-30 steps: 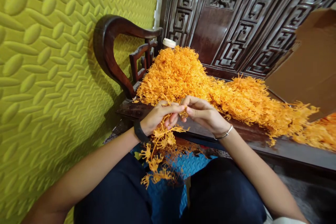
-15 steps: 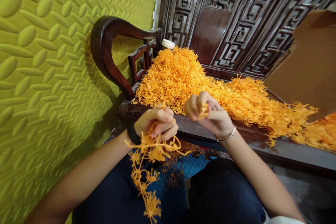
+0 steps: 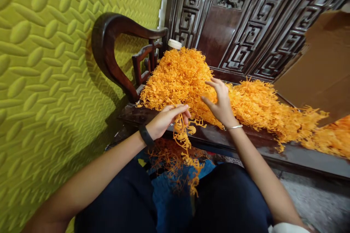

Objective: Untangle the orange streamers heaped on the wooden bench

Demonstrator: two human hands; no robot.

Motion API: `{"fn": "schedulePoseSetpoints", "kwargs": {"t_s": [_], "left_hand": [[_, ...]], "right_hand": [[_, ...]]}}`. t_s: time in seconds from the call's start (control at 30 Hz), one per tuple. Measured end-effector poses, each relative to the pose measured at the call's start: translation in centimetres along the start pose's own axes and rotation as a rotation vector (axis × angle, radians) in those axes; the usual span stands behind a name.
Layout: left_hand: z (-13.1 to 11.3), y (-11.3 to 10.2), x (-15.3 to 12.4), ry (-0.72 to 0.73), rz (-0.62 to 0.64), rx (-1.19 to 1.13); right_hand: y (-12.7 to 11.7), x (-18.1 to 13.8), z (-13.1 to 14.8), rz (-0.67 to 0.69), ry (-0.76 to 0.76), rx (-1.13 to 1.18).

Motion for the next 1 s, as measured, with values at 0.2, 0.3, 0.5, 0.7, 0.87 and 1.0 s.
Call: {"fn": "schedulePoseSetpoints", "kwargs": {"t_s": [0.2, 0.3, 0.5, 0.7, 0.87, 1.0], "left_hand": [[-0.1, -0.7, 0.2, 0.018, -0.075, 0.02], [-0.6, -1.0, 0.1, 0.061, -0.109, 0.012], [-0.9, -1.8, -0.1, 0.072, -0.173, 0.006], [-0.6, -1.9, 0.0, 0.034, -0.183, 0.025], [-0.3, -0.3, -0.2, -0.004, -0.085, 0.122], [-0.4, -0.3, -0.4, 0.012, -0.113, 0.265]], "right_hand": [[3.2, -0.9, 1.7, 0.382, 0.115, 0.322], [4.0, -1.9, 3.7, 0.578, 0.138, 0.365], [3.9, -2.8, 5.9, 0.739, 0.044, 0.404], [2.7, -1.9, 6.3, 0.568, -0.051, 0.347], [1.9, -1.1, 6.0, 0.414, -0.039, 0.356], [1.6, -0.9, 4.6, 0.328, 0.049, 0.36]]}}
Point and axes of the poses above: each hand's wrist, its own x-axis towards the middle knuckle, its own y-axis out of the palm, z = x × y, the point moved 10 cm from there along x, towards the middle knuckle
